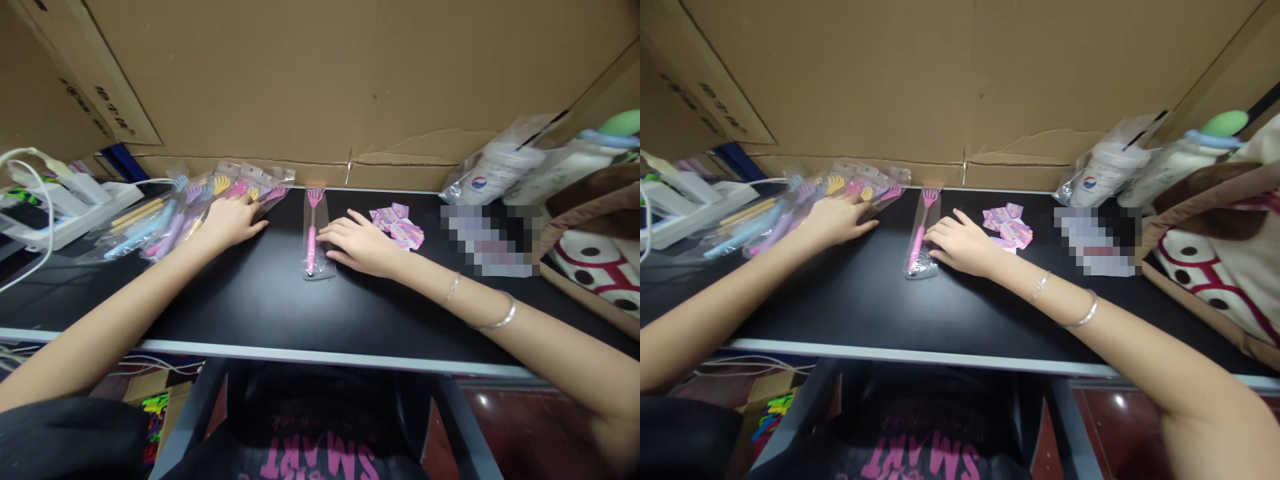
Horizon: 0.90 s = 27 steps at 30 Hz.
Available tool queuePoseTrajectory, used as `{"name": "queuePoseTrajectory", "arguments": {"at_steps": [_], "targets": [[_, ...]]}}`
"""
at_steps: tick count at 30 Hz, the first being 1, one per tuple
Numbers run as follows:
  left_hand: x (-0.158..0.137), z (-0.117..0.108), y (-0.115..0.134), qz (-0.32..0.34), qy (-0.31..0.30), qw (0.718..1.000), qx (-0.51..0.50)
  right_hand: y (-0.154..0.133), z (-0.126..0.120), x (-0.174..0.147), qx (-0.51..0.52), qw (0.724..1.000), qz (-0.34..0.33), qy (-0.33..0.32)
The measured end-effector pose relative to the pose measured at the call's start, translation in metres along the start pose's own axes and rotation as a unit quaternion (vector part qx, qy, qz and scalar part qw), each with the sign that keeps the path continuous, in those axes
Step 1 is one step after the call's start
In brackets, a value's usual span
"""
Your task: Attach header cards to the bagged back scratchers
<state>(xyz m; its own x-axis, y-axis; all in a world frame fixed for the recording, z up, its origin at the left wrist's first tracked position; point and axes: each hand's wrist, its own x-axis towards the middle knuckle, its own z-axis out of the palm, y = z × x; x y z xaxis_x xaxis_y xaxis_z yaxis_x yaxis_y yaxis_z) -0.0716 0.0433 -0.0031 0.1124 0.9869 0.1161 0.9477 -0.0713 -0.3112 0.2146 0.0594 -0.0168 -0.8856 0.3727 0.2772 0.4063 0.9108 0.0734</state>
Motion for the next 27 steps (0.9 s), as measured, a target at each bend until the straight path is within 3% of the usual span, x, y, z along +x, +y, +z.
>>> {"name": "queuePoseTrajectory", "arguments": {"at_steps": [5,14,17,21,27], "targets": [[-0.009,-0.009,0.006,0.012,-0.020,1.000,-0.006,-0.010,0.001,-0.018,0.043,0.999,-0.020,0.009],[-0.056,-0.026,0.019,0.067,-0.035,0.988,-0.132,-0.008,0.008,-0.021,0.121,0.992,-0.020,-0.002],[-0.067,-0.028,0.026,0.048,-0.045,0.988,-0.141,-0.010,0.008,-0.022,0.111,0.994,-0.010,-0.003],[-0.067,-0.028,0.034,0.010,-0.046,0.993,-0.109,-0.014,0.007,-0.022,0.086,0.996,0.002,-0.016],[-0.059,-0.028,0.035,0.026,-0.063,0.991,-0.118,-0.016,0.009,-0.022,0.068,0.997,0.007,-0.023]]}}
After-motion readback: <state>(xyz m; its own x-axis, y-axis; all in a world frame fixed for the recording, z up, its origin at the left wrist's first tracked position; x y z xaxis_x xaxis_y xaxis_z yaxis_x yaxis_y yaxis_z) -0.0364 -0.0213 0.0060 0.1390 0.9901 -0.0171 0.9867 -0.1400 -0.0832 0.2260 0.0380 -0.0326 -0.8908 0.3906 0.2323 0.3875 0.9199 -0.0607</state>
